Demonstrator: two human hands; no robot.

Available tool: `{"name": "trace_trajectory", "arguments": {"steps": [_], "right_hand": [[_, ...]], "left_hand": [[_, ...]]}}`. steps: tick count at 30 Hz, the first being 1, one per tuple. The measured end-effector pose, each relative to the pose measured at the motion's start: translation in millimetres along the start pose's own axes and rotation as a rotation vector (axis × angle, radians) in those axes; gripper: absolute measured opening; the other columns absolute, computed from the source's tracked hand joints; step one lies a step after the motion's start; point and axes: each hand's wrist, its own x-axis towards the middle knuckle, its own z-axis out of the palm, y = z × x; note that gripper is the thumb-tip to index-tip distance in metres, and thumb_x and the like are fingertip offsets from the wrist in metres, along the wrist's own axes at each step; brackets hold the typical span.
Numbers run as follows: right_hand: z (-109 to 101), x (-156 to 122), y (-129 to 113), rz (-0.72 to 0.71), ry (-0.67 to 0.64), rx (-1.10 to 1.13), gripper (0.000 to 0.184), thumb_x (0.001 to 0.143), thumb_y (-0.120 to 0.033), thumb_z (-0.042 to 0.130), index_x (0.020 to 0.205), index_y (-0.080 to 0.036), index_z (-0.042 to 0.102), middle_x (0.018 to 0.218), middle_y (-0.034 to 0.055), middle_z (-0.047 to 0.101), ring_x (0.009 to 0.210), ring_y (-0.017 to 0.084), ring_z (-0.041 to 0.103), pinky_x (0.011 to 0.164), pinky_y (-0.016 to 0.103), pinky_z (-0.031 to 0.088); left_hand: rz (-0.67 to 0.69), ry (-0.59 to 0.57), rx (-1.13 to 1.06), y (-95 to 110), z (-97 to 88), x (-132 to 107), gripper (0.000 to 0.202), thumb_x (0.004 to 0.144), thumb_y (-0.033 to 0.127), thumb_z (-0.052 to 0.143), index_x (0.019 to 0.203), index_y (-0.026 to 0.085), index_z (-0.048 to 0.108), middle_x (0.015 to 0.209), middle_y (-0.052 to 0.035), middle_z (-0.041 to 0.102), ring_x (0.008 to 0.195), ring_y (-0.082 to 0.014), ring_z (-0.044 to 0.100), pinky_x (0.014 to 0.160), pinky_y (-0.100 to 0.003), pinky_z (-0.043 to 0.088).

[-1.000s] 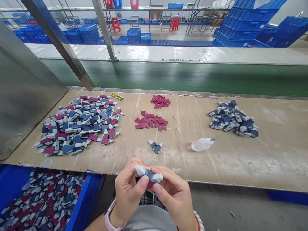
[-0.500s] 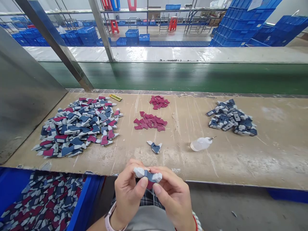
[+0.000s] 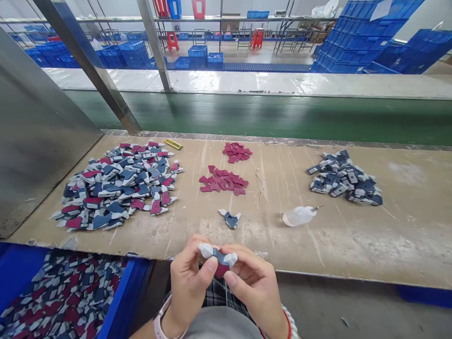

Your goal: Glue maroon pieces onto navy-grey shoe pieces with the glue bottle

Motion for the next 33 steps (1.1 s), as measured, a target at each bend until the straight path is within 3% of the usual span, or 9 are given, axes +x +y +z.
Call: {"name": "trace_trajectory", "arguments": {"steps": [4, 10, 14, 18, 22, 26, 30, 33], "right_hand": [[1.0, 2.5, -0.3, -0.013, 0.037, -0.048, 0.016, 0.080, -0.028, 0.070, 0.094, -0.026, 0.076, 0.092, 0.0058, 0.074, 0.077, 0.017, 0.070, 0.068, 0.027, 0.060], [5.0, 6.5, 5.2, -0.017, 0.129, -0.065, 0.014, 0.079, -0.032, 0.071, 0.089, -0.024, 0.076, 0.082, 0.0044, 0.072, 0.072, 0.017, 0.069, 0.064, 0.025, 0.059], [15.8, 9.1, 11.8, 0.078, 0.071, -0.001, 0.015, 0.079, -0.034, 0.070, 0.086, -0.023, 0.076, 0.084, 0.0054, 0.073, 0.075, 0.018, 0.070, 0.068, 0.027, 0.060], [22.8, 11.0, 18.0, 0.075, 0.018, -0.026, 0.015, 0.079, -0.035, 0.070, 0.084, -0.022, 0.074, 0.080, 0.0034, 0.068, 0.070, 0.016, 0.066, 0.063, 0.025, 0.057], [21.2, 15.8, 20.8, 0.061, -0.114, -0.156, 0.012, 0.080, -0.034, 0.069, 0.082, -0.022, 0.071, 0.078, 0.0024, 0.063, 0.070, 0.014, 0.062, 0.060, 0.023, 0.053], [18.1, 22.4, 23.1, 0.071, -0.258, -0.323, 0.016, 0.087, -0.033, 0.060, 0.094, -0.023, 0.070, 0.085, 0.0051, 0.066, 0.073, 0.016, 0.063, 0.063, 0.026, 0.053], [18.4, 27.2, 28.1, 0.015, -0.272, -0.456, 0.018, 0.090, -0.030, 0.055, 0.100, -0.026, 0.070, 0.086, 0.0051, 0.069, 0.075, 0.018, 0.064, 0.062, 0.027, 0.053], [21.9, 28.3, 32.6, -0.042, -0.293, -0.460, 0.019, 0.089, -0.028, 0.055, 0.099, -0.028, 0.071, 0.082, 0.0045, 0.069, 0.072, 0.019, 0.064, 0.059, 0.028, 0.052]], "left_hand": [[0.010, -0.050, 0.037, -4.4, -6.0, 1.6, 0.020, 0.088, 0.036, 0.059, 0.077, 0.019, 0.061, 0.075, -0.0008, 0.050, 0.067, -0.0130, 0.049, 0.058, -0.023, 0.042], [0.033, -0.263, 0.246, -4.0, -23.5, 8.8, 0.032, 0.083, 0.048, 0.063, 0.075, 0.018, 0.062, 0.071, -0.0020, 0.056, 0.068, -0.0153, 0.053, 0.060, -0.025, 0.043], [0.100, -0.333, 0.342, -5.1, -33.7, 7.4, 0.037, 0.087, 0.051, 0.057, 0.072, 0.018, 0.062, 0.069, -0.0019, 0.057, 0.067, -0.0155, 0.052, 0.063, -0.026, 0.041], [0.031, -0.343, 0.275, -11.2, -43.0, 0.6, 0.040, 0.088, 0.053, 0.053, 0.073, 0.017, 0.061, 0.069, -0.0012, 0.054, 0.064, -0.0147, 0.049, 0.060, -0.026, 0.040], [0.003, -0.343, 0.256, -12.3, -55.2, -2.7, 0.043, 0.087, 0.056, 0.051, 0.071, 0.017, 0.060, 0.064, 0.0003, 0.048, 0.062, -0.0143, 0.043, 0.059, -0.027, 0.037], [-0.044, -0.354, 0.406, -8.8, -80.2, 3.7, 0.039, 0.089, 0.052, 0.051, 0.069, 0.018, 0.054, 0.065, 0.0009, 0.047, 0.064, -0.0149, 0.043, 0.060, -0.027, 0.035], [-0.175, -0.297, 0.706, -6.9, -109.2, 21.0, 0.036, 0.090, 0.041, 0.051, 0.063, 0.019, 0.045, 0.061, 0.0030, 0.045, 0.058, -0.0139, 0.042, 0.053, -0.026, 0.030], [-0.014, -0.334, 0.944, -6.8, -120.7, 37.7, 0.031, 0.085, 0.034, 0.058, 0.060, 0.020, 0.046, 0.061, 0.0029, 0.049, 0.062, -0.0158, 0.046, 0.064, -0.029, 0.034]]}}
